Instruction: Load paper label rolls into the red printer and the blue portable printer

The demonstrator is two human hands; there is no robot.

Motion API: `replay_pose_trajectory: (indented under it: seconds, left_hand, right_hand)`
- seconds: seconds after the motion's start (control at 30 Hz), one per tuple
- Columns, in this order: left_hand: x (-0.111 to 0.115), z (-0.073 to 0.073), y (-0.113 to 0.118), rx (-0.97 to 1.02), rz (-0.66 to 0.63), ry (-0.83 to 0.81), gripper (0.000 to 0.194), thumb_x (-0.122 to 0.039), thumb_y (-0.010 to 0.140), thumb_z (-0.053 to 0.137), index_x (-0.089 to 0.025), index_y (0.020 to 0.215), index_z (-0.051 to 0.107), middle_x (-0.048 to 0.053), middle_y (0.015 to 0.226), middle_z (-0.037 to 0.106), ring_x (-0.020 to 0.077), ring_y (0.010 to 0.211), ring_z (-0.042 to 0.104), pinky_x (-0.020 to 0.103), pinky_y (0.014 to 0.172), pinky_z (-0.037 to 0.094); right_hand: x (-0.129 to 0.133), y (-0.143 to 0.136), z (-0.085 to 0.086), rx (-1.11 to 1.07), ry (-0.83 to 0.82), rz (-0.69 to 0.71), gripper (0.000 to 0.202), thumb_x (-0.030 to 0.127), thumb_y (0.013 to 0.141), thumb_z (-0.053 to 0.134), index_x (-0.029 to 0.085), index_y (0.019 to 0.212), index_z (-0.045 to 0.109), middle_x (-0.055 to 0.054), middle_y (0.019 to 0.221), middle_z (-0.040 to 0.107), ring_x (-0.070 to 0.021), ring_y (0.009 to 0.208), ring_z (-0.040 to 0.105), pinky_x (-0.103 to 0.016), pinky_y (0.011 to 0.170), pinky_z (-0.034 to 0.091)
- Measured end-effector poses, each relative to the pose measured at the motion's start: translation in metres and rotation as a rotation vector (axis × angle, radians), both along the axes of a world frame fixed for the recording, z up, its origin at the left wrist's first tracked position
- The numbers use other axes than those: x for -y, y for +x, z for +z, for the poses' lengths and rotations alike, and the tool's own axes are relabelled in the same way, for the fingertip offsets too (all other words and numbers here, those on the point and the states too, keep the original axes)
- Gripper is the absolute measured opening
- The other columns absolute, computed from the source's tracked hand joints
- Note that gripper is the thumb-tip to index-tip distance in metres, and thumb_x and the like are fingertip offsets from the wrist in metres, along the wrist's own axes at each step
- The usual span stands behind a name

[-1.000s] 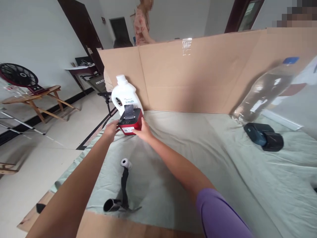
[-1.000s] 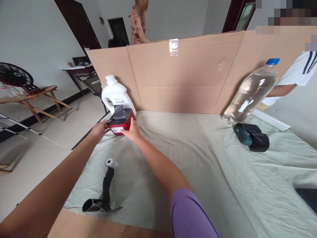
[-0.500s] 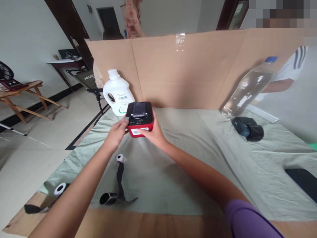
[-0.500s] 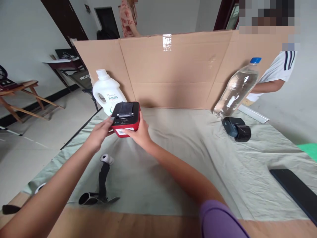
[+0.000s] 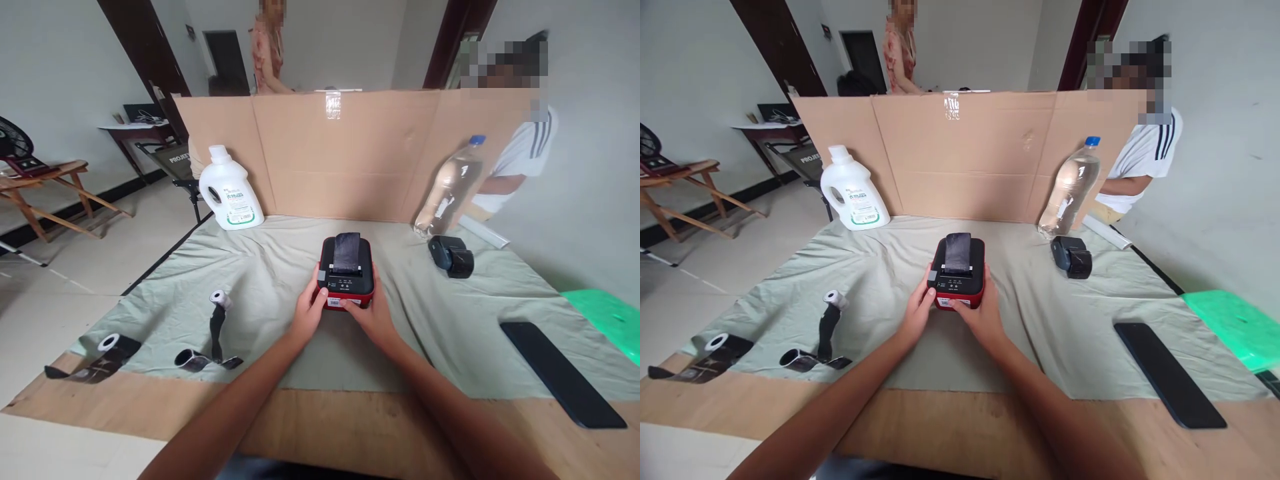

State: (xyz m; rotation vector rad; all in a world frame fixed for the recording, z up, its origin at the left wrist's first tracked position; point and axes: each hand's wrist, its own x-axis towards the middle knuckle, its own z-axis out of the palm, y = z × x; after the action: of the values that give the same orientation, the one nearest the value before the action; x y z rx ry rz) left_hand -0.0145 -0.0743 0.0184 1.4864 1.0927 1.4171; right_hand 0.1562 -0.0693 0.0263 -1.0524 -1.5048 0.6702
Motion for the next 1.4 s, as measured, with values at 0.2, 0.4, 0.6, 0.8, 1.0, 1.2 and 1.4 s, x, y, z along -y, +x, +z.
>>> replay_pose_trajectory:
  seconds: [0.2,0.4,0.6,0.8,1.0,1.2,1.4]
  left_hand:
    - [-0.004,-0.01,-0.004,-0.033,-0.004,-0.049,0.063,-0.051,0.1,0.046,-0.023,0.156,0.039,0.006,0.162,0.04,0.0244,0.151,0.035,0.039,0.126,0.028]
    - [-0.006,-0.015,-0.005,-0.062,-0.006,-0.086,0.062,-0.046,0.101,0.046,-0.025,0.158,0.035,0.004,0.162,0.039,0.0239,0.152,0.032,0.04,0.126,0.03]
    - [-0.005,-0.017,-0.012,-0.066,-0.028,-0.077,0.063,-0.044,0.101,0.05,-0.025,0.159,0.034,0.003,0.164,0.034,0.0247,0.154,0.029,0.041,0.127,0.027]
    - [-0.002,-0.021,-0.015,0.008,-0.06,-0.064,0.055,-0.044,0.099,0.055,-0.025,0.15,0.047,0.007,0.161,0.04,0.0275,0.149,0.039,0.044,0.124,0.034]
    - [-0.002,-0.022,-0.013,0.094,-0.081,-0.06,0.043,-0.042,0.097,0.058,-0.026,0.137,0.056,0.01,0.156,0.046,0.0289,0.142,0.048,0.045,0.116,0.045]
    - [-0.003,-0.019,-0.018,0.057,-0.101,-0.049,0.04,-0.044,0.098,0.057,-0.024,0.132,0.059,0.011,0.153,0.05,0.0281,0.139,0.051,0.044,0.114,0.047]
    - [-0.007,-0.018,-0.024,-0.048,-0.102,-0.003,0.041,-0.046,0.097,0.056,-0.023,0.131,0.057,0.013,0.158,0.042,0.0289,0.141,0.049,0.043,0.113,0.046]
  right_hand:
    - [-0.007,-0.002,-0.023,-0.014,-0.03,-0.032,0.106,0.046,0.073,0.083,0.02,0.159,0.027,-0.016,0.154,0.046,-0.0342,0.144,0.043,-0.056,0.12,0.035]
    - [-0.007,0.0,-0.028,0.012,-0.065,-0.042,0.109,0.048,0.073,0.083,0.02,0.16,0.024,-0.017,0.155,0.045,-0.0346,0.142,0.045,-0.058,0.119,0.035]
    - [-0.005,0.002,-0.031,0.046,-0.098,-0.069,0.114,0.052,0.073,0.082,0.017,0.162,0.019,-0.019,0.159,0.038,-0.0376,0.145,0.04,-0.061,0.118,0.035]
    - [0.002,0.004,-0.031,0.089,-0.12,-0.071,0.109,0.049,0.08,0.078,0.02,0.163,0.015,-0.018,0.162,0.034,-0.0369,0.147,0.039,-0.061,0.118,0.036]
    - [0.006,0.005,-0.028,0.073,-0.124,-0.079,0.1,0.043,0.08,0.079,0.022,0.16,0.023,-0.016,0.159,0.039,-0.0334,0.144,0.042,-0.055,0.118,0.038]
    - [0.003,0.005,-0.024,0.038,-0.116,-0.064,0.095,0.044,0.077,0.08,0.023,0.154,0.029,-0.016,0.15,0.047,-0.0305,0.134,0.052,-0.051,0.113,0.044]
    - [0.001,0.007,-0.021,0.053,-0.12,-0.049,0.096,0.045,0.074,0.082,0.023,0.151,0.03,-0.017,0.148,0.047,-0.0316,0.132,0.051,-0.053,0.111,0.045]
